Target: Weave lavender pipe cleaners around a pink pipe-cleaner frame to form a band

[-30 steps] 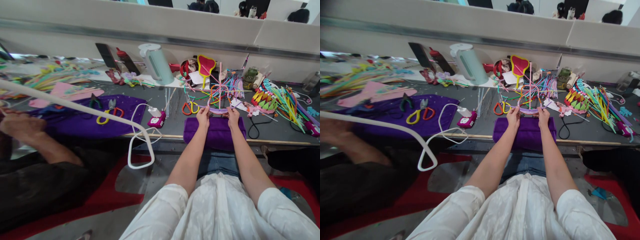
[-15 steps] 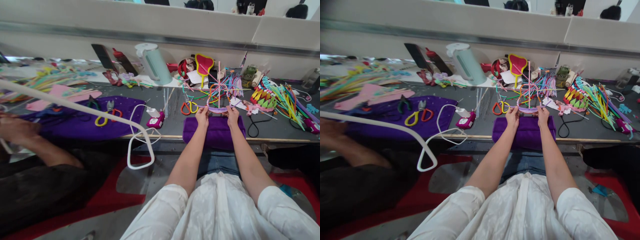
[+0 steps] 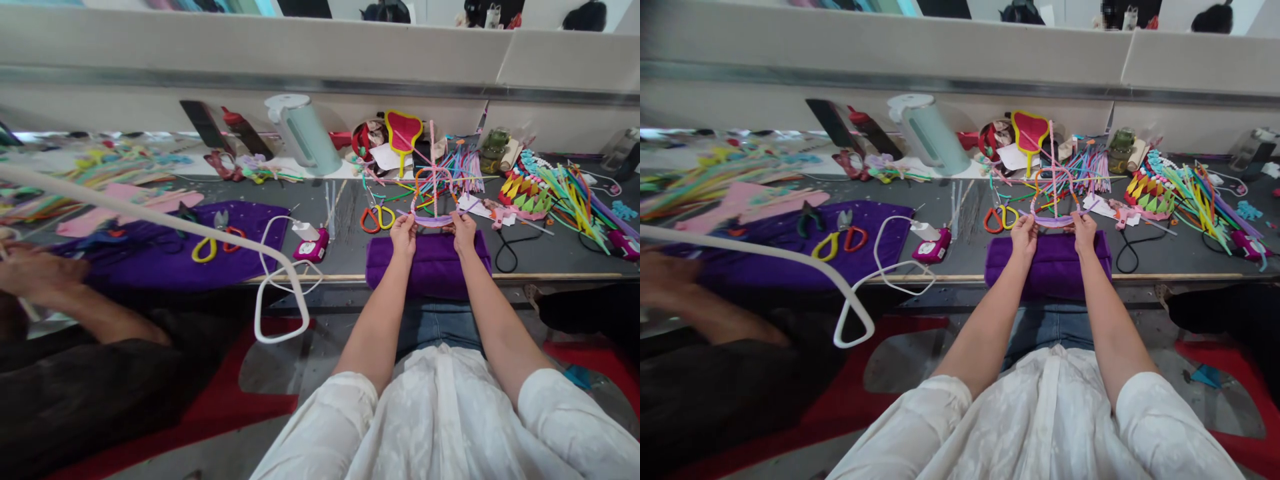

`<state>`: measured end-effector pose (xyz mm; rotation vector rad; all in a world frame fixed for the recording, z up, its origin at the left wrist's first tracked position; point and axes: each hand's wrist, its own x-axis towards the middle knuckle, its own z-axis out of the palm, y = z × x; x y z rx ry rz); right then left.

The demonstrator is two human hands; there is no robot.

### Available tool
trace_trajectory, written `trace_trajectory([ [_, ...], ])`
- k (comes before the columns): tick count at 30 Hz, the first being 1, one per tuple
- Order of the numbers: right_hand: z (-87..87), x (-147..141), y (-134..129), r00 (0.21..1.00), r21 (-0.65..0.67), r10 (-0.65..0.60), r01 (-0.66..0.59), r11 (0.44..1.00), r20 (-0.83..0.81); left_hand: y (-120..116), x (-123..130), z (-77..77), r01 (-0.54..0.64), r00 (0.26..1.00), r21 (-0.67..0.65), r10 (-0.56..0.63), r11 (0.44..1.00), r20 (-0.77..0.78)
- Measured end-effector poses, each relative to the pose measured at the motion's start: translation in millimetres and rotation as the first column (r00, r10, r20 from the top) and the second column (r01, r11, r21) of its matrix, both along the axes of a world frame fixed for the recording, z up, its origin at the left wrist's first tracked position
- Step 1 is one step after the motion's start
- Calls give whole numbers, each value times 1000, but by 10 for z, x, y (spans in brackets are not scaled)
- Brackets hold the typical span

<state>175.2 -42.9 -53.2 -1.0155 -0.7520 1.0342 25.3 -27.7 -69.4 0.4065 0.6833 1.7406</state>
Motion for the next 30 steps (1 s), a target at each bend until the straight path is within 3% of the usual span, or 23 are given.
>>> trace_trajectory([
  [16, -48, -3, 26, 999, 24, -30, 31, 999, -14, 88, 61, -72, -85, 984, -54, 75, 995, -160],
  [30, -43, -30, 4, 1000, 41, -15, 16, 999, -23, 116, 46, -77, -96, 991, -90, 86, 991, -106],
])
